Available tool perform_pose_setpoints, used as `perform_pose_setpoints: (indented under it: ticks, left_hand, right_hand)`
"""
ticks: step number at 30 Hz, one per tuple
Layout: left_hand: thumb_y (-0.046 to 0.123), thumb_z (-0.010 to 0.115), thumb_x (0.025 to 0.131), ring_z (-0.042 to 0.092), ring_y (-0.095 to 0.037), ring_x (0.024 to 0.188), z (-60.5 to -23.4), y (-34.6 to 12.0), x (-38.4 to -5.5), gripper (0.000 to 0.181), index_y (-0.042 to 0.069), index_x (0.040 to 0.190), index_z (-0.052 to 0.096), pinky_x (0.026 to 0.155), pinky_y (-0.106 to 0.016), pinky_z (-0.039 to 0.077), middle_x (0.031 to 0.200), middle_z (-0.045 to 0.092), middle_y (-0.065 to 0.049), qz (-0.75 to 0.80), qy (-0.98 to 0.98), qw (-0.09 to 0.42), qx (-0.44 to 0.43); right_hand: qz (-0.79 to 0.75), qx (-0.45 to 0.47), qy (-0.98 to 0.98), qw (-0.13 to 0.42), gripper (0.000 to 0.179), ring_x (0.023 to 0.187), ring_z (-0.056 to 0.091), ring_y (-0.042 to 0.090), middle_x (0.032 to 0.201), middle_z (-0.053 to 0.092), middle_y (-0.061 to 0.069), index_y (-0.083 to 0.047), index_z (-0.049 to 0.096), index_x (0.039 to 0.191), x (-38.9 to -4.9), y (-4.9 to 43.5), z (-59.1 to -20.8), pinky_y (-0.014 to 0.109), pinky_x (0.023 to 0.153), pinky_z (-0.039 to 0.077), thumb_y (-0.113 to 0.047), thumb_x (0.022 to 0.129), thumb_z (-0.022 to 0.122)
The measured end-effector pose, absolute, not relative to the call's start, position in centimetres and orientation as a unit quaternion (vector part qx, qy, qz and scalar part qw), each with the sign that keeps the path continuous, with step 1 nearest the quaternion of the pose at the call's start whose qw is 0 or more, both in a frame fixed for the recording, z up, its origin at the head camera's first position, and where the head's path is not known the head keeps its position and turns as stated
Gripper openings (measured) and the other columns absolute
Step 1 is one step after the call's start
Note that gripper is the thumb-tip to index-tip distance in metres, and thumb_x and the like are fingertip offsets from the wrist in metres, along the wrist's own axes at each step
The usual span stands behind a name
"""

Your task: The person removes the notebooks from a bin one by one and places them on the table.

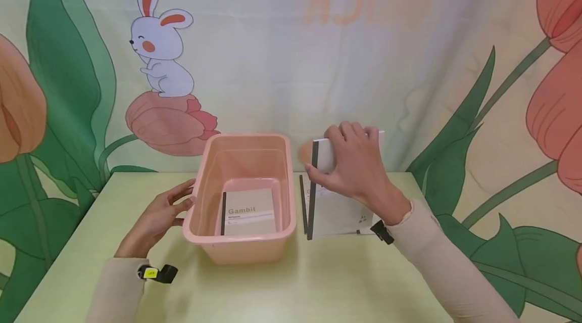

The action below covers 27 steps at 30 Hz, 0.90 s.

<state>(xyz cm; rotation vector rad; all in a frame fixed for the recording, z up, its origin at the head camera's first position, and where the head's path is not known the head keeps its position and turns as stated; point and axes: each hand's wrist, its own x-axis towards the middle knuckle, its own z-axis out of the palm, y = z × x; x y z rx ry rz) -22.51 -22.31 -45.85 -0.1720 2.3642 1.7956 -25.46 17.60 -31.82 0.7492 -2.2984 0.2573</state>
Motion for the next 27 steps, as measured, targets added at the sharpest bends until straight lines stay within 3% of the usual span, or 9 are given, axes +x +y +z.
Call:
perform_pose_setpoints:
  ticks: [5,12,16,27]
  left_hand:
    - [0.023,0.054,0.101,0.056,-0.035,0.124,-45.9,-22.1,-22.7,0.059,0.026,0.156,0.030,0.081,-0.037,0.061,0.158,0.033,-0.014,0.604,0.789,0.090,-0.063]
    - [0.023,0.053,0.102,0.055,-0.035,0.126,-45.8,-22.4,-22.5,0.059,0.027,0.156,0.029,0.082,-0.038,0.060,0.159,0.033,-0.013,0.598,0.794,0.086,-0.067]
    - [0.023,0.053,0.102,0.053,-0.036,0.128,-45.8,-22.4,-22.4,0.059,0.028,0.156,0.029,0.083,-0.038,0.060,0.159,0.032,-0.013,0.599,0.793,0.087,-0.065]
    - [0.024,0.053,0.102,0.052,-0.038,0.130,-45.9,-22.4,-22.4,0.061,0.026,0.156,0.027,0.083,-0.039,0.060,0.160,0.031,-0.014,0.602,0.791,0.088,-0.060]
  right_hand:
    - [0.094,0.248,-0.919,0.290,0.059,0.081,0.050,0.024,0.084,0.053,0.002,-0.012,0.057,0.098,-25.5,19.3,-37.0,0.045,0.074,0.031,-0.064,0.072,0.063]
    - [0.063,0.213,-0.964,0.144,0.058,0.083,0.053,0.022,0.086,0.054,0.000,-0.015,0.057,0.103,-25.5,18.4,-46.0,0.045,0.075,0.036,-0.065,0.074,0.062]
    - [0.060,0.187,-0.976,0.092,0.060,0.083,0.054,0.022,0.086,0.056,0.001,-0.015,0.057,0.103,-25.9,18.2,-50.3,0.046,0.074,0.036,-0.066,0.073,0.065]
    - [0.067,0.173,-0.982,-0.021,0.066,0.093,0.056,0.024,0.103,0.062,0.004,-0.018,0.055,0.117,-27.9,18.5,-55.3,0.053,0.082,0.041,-0.070,0.077,0.064]
